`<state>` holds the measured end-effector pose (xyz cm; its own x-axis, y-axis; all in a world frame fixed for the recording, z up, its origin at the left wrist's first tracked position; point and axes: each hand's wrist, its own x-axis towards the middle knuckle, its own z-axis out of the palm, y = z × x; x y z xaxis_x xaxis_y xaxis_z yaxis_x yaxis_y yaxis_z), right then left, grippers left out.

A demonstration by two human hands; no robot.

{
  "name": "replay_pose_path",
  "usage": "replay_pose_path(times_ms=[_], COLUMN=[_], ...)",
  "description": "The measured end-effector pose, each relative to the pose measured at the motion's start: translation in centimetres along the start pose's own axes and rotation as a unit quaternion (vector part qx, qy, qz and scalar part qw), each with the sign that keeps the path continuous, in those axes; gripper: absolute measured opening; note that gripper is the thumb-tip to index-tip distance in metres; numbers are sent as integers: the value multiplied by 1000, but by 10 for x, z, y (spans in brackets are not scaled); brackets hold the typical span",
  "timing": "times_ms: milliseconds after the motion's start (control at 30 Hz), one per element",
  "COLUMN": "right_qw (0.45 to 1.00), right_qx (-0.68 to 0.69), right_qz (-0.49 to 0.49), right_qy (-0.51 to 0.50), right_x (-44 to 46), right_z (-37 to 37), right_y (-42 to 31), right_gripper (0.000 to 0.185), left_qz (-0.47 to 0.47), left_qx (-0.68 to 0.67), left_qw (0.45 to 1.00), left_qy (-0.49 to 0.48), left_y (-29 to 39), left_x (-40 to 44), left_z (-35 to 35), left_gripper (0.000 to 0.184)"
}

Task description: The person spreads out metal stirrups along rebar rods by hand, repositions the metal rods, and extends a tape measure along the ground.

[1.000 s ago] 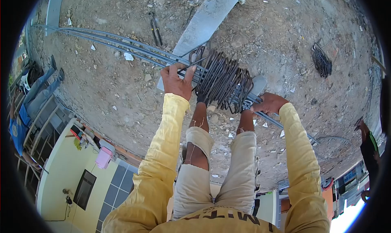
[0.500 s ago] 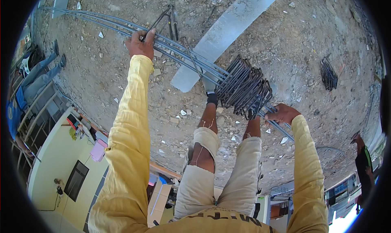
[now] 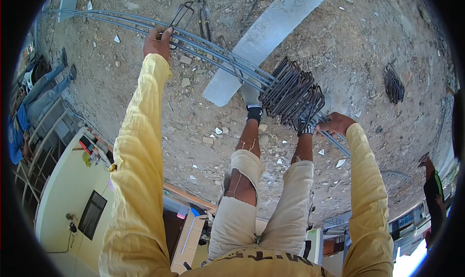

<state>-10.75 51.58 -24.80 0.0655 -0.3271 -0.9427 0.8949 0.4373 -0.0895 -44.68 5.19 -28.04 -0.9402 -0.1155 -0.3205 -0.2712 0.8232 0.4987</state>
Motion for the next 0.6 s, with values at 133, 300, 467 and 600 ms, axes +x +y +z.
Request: replay_pose_path(times_ms=[133, 300, 467, 600], right_qw=[1000, 1000, 1000, 1000], right_qx=[-20, -18, -29, -9], right_qz=[-8, -12, -11, -7], right_qy=[0, -12, 0, -15], right_x=[14, 31, 35, 44], right_z=[-2, -5, -4, -9], right_y=[3, 12, 7, 11], right_gripper=[42, 43, 43, 43], left_qz=[41, -29, -117, -104], left_qx=[-41, -109, -198, -190], left_qw=[998, 993, 971, 976], left_qy=[-5, -40, -61, -28], left_y=[-18, -4, -2, -16], left_x=[-7, -20, -14, -3], left_z=[13, 13, 9, 13], left_gripper=[26, 20, 18, 19])
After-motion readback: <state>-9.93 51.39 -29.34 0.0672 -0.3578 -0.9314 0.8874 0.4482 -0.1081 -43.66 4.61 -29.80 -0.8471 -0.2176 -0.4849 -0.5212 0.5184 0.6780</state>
